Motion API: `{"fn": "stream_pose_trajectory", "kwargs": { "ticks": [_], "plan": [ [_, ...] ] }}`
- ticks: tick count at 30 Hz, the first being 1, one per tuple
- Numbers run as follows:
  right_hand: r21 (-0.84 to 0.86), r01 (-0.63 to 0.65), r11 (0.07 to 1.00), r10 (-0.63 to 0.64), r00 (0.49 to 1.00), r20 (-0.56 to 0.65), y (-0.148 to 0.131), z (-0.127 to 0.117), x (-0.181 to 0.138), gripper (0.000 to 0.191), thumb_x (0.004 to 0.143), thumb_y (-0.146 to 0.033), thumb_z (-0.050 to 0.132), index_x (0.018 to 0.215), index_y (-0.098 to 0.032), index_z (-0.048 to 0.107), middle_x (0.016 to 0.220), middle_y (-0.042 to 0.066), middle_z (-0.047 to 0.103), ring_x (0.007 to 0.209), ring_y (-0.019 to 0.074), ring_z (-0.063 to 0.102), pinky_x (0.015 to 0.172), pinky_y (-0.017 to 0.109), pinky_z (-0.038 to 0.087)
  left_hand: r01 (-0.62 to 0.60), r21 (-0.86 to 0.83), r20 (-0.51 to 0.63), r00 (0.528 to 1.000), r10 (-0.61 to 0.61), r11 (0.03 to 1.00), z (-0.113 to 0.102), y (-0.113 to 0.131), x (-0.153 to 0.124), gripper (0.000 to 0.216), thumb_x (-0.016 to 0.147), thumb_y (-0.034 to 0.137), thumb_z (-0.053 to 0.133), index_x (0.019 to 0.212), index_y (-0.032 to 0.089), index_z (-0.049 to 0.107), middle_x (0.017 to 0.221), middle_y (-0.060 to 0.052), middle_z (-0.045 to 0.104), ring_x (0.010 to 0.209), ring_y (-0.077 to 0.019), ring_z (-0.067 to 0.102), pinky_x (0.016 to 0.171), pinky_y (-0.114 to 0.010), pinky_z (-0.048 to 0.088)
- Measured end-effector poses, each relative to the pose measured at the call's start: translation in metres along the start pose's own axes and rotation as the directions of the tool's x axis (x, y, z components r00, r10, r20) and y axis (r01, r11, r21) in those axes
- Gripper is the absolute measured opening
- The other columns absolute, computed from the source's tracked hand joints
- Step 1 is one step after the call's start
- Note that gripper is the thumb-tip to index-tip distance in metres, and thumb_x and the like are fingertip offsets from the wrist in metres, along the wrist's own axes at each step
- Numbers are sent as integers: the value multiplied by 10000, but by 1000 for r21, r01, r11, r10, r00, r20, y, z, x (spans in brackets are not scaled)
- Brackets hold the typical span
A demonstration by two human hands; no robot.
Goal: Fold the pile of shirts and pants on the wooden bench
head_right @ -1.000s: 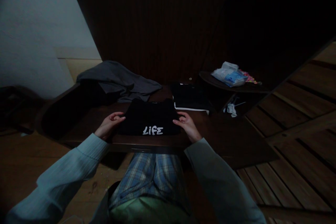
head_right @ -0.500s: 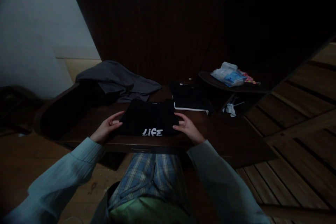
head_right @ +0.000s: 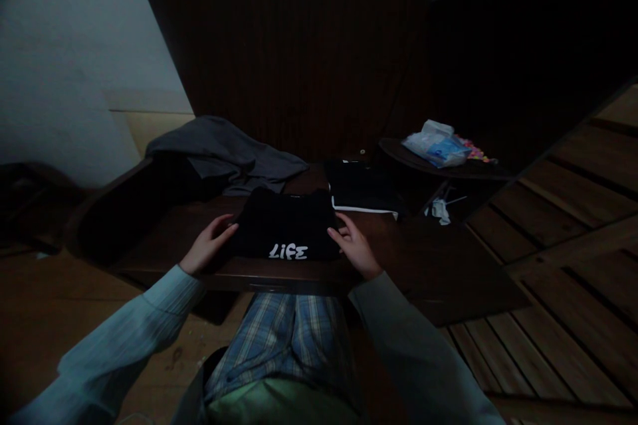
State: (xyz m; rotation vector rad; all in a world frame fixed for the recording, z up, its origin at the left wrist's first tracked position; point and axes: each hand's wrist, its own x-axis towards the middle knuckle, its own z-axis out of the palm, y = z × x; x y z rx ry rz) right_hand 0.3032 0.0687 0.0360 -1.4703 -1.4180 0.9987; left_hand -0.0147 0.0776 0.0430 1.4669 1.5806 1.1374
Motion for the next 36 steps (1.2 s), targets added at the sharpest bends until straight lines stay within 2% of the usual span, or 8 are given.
{"fn": "stream_pose_trajectory", "kwargs": {
  "ticks": [5,8,14,18,22,27,30,36],
  "plan": [
    [-283,223,933,-233,972,-3,-5,11,7,368,754,-307,500,1114,-261,565,932,37,625,874,211,573,800,351,445,-109,187,45,994,102,976,14,7,-6,534,716,353,578,1219,223,454,1094,-58,613,1010,-235,558,886,-349,412],
    [-368,278,887,-287,957,30,-5,13,7,328,763,-218,454,1049,-255,610,1005,47,625,970,224,559,873,372,419,-202,214,79,979,189,956,14,9,-10,468,757,291,499,1218,212,467,1163,-51,582,1057,-221,537,922,-341,393],
    [-384,240,892,-249,968,27,2,-2,5,320,705,-183,518,992,-273,628,924,25,662,833,211,606,814,372,450,-183,201,190,971,145,962,-2,6,-7,313,732,256,468,998,202,623,1042,-41,647,1012,-216,565,923,-332,397],
    [-226,98,969,-111,993,-46,6,-9,18,335,700,-299,571,1029,-241,575,848,32,658,695,177,611,688,332,476,-108,217,106,991,87,970,-3,5,5,388,703,313,533,1064,177,572,1064,-80,627,994,-235,568,900,-352,407],
    [-176,23,984,-45,991,-124,4,0,36,384,689,-405,579,1007,-192,548,864,58,638,761,188,606,708,330,468,-42,157,103,994,26,987,12,2,19,478,717,401,535,1133,168,516,1069,-95,614,988,-233,566,878,-353,421],
    [-379,146,914,-213,967,-141,-3,22,51,330,693,-294,580,1013,-224,539,955,59,625,923,222,572,815,371,426,-238,214,130,968,214,947,32,-1,26,475,727,299,521,1192,208,487,1211,-70,525,1152,-234,440,996,-392,308],
    [-455,221,863,-295,951,-97,-4,29,53,224,716,-214,525,938,-232,550,932,41,627,897,213,580,808,362,425,-280,270,173,955,239,921,34,-1,27,383,740,249,478,1115,212,552,1184,-59,521,1144,-223,442,1009,-389,298],
    [-521,-22,853,-143,951,-274,-6,27,42,393,725,-374,558,1061,-178,499,926,104,631,849,244,604,708,337,441,-317,350,140,948,286,881,34,3,21,366,743,237,466,1097,196,552,1193,-73,470,1122,-221,462,987,-347,334]
  ]
}}
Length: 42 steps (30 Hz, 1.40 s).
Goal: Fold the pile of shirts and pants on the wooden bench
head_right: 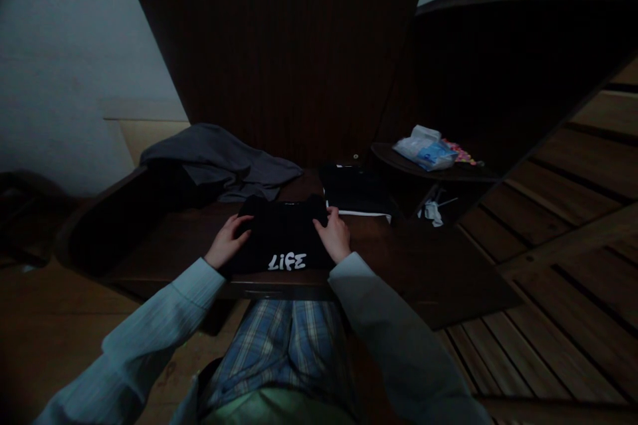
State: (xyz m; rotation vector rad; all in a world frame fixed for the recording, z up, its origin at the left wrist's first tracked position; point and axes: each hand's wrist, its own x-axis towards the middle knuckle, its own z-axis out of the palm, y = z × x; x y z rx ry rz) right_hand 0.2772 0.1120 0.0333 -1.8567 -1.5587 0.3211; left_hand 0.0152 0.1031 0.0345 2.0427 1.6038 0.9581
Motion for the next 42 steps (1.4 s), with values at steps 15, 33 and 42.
{"fn": "stream_pose_trajectory", "kwargs": {
  "ticks": [15,33,42],
  "plan": [
    [95,26,995,-52,961,273,-9,-29,-32,391,687,-358,620,1018,-155,569,994,125,646,923,261,605,800,363,457,95,312,126,982,-140,945,-7,39,-35,517,797,393,427,1278,206,416,1009,-109,589,991,-286,548,850,-387,423],
    [219,335,916,-355,933,56,8,-90,-35,526,689,-231,616,1196,-266,482,1213,53,511,1167,250,433,977,439,337,-229,-46,110,966,233,972,-21,101,-20,534,757,237,454,1288,211,397,1248,-61,471,1192,-225,408,1012,-381,321],
    [-86,335,938,-339,843,-418,52,-164,100,484,642,-199,655,1113,-181,548,1116,103,504,1054,264,474,946,444,339,-398,-156,-125,916,381,904,66,169,111,532,769,146,519,1285,188,396,1302,-99,419,1228,-251,360,1032,-389,291]
  ]
}}
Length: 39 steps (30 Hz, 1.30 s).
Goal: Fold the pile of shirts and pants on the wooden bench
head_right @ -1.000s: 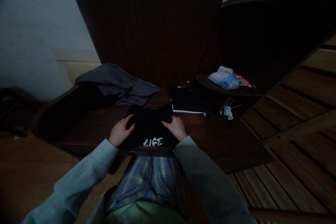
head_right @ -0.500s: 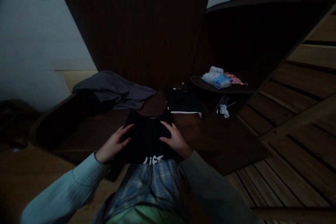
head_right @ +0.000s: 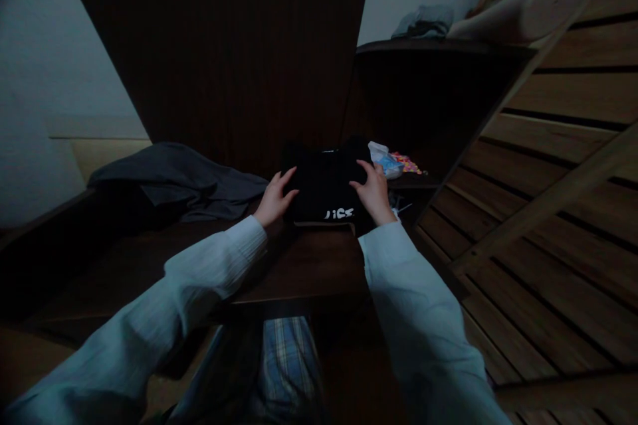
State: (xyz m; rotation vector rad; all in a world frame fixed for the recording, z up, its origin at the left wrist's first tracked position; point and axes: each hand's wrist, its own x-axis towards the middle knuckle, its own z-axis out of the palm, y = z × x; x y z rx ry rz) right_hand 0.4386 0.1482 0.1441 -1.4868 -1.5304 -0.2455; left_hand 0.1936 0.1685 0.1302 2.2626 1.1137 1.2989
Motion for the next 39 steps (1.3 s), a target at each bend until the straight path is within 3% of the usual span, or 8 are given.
{"fn": "stream_pose_trajectory", "kwargs": {
  "ticks": [5,8,12,16,20,23,28,39],
  "plan": [
    [-134,-164,977,164,986,-8,31,49,7,483,659,-124,596,1138,-132,534,1176,149,463,1088,272,445,927,407,345,117,50,15,993,-118,992,57,-25,31,501,783,139,517,1272,134,407,1311,-149,392,1216,-228,386,1023,-325,308],
    [-207,-171,963,195,976,99,35,82,-17,435,690,-215,588,1120,-159,555,1236,144,443,1121,277,409,910,408,345,221,131,158,958,-241,966,78,-48,15,428,822,240,484,1231,118,451,1268,-168,448,1200,-257,408,993,-366,339],
    [-300,-151,942,209,963,170,33,109,-47,327,797,-319,456,1057,-185,602,1237,114,481,1139,246,395,933,411,301,204,151,183,956,-230,967,87,-70,-15,388,878,286,359,1234,161,450,1274,-131,472,1229,-228,375,1009,-378,311],
    [-353,-288,890,320,947,32,31,113,-53,396,820,-340,399,1127,-155,568,1284,138,449,1173,255,367,952,422,266,156,156,224,956,-189,975,81,-75,-25,405,879,289,347,1243,134,431,1289,-114,472,1218,-186,391,1023,-324,298],
    [-237,-618,750,631,775,-24,37,108,-48,406,801,-381,404,1123,-209,580,1183,107,551,1094,265,459,881,404,352,121,154,242,958,-156,981,75,-77,-29,414,867,287,366,1232,105,436,1292,-119,471,1212,-187,401,1024,-318,300],
    [-193,-732,653,740,671,-44,49,102,-49,433,791,-411,387,1101,-196,600,1070,133,611,987,281,531,777,388,416,98,145,247,960,-131,985,69,-80,-34,410,856,289,387,1219,108,449,1285,-121,480,1196,-187,426,1012,-306,321],
    [-172,-724,667,731,681,-33,62,98,-53,400,785,-378,380,1027,-194,640,956,113,648,915,264,567,762,356,424,60,128,268,959,-93,990,53,-88,-42,351,834,266,431,1141,123,524,1192,-106,564,1099,-179,520,953,-271,386],
    [-182,-672,718,672,737,-73,46,100,-56,456,777,-342,383,1172,-181,546,1112,157,563,1042,310,487,852,443,364,66,192,234,966,-111,979,2,-121,-53,284,786,184,464,1042,134,577,1122,-98,597,1070,-185,528,954,-299,379]
  ]
}}
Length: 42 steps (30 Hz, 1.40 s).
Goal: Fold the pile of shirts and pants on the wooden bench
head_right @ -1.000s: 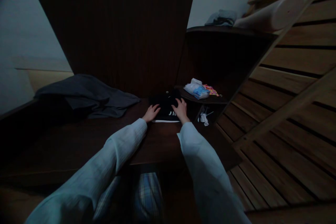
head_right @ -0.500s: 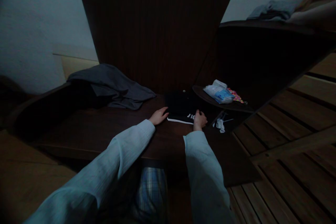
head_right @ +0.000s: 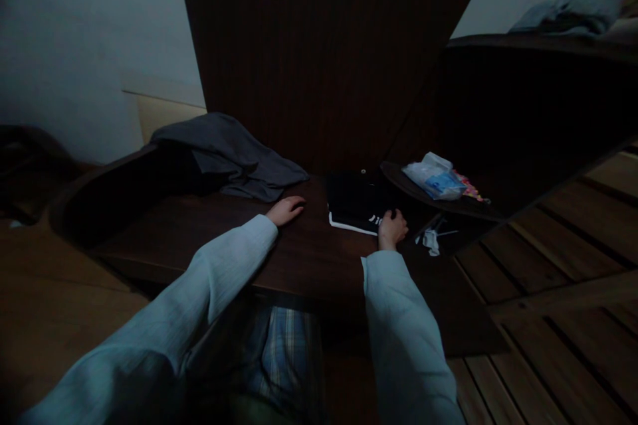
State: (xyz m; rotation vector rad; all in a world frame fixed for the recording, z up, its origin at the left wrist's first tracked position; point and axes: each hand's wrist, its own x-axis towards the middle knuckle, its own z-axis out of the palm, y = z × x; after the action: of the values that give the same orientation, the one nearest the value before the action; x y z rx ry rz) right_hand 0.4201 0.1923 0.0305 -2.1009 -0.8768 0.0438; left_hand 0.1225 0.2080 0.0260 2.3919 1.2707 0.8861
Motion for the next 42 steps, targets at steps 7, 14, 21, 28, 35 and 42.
{"fn": "stream_pose_trajectory", "kwargs": {
  "ticks": [7,14,21,28,35,42],
  "plan": [
    [-35,368,929,-369,916,-158,-17,3,-22,446,771,-325,405,1151,-133,540,1297,174,416,1226,319,295,965,534,200,93,65,-160,984,-81,994,-41,-28,-14,356,744,148,485,1095,171,544,1193,-88,538,1146,-204,450,994,-365,320],
    [108,718,687,-710,696,-106,-55,14,-68,345,797,-238,351,1041,-215,593,1190,79,536,1201,242,339,989,547,165,467,177,-306,863,-403,866,-55,-47,-21,696,652,357,644,1244,92,394,1363,-222,321,1269,-363,246,1014,-487,194],
    [448,690,569,-783,621,37,-88,36,-120,350,777,-187,363,1055,-178,577,1055,96,608,1023,195,503,921,393,375,512,147,-353,826,-439,846,-57,-48,-18,440,740,272,548,1159,168,459,1325,-184,375,1143,-325,443,938,-450,315],
    [700,315,641,-630,736,246,-119,71,-153,345,755,-180,403,1082,-150,507,940,86,634,742,145,609,722,296,484,467,86,-368,835,-408,880,-62,-50,-19,203,747,144,468,944,155,516,1130,-152,519,998,-261,547,868,-383,404],
    [746,51,664,-562,693,452,-119,91,-156,360,716,-340,514,1042,-193,482,870,32,610,617,121,600,620,267,484,253,-149,-603,743,-291,956,-56,-33,-18,266,751,112,403,1009,177,417,1183,-106,487,1082,-181,494,920,-316,378],
    [759,-154,632,-446,729,519,-144,115,-149,501,699,-411,491,1135,-182,402,1009,82,582,877,148,573,692,270,473,167,-113,-451,870,-201,979,-41,-19,-21,152,646,55,438,707,189,476,1204,-98,477,1109,-196,472,940,-336,370]
  ]
}}
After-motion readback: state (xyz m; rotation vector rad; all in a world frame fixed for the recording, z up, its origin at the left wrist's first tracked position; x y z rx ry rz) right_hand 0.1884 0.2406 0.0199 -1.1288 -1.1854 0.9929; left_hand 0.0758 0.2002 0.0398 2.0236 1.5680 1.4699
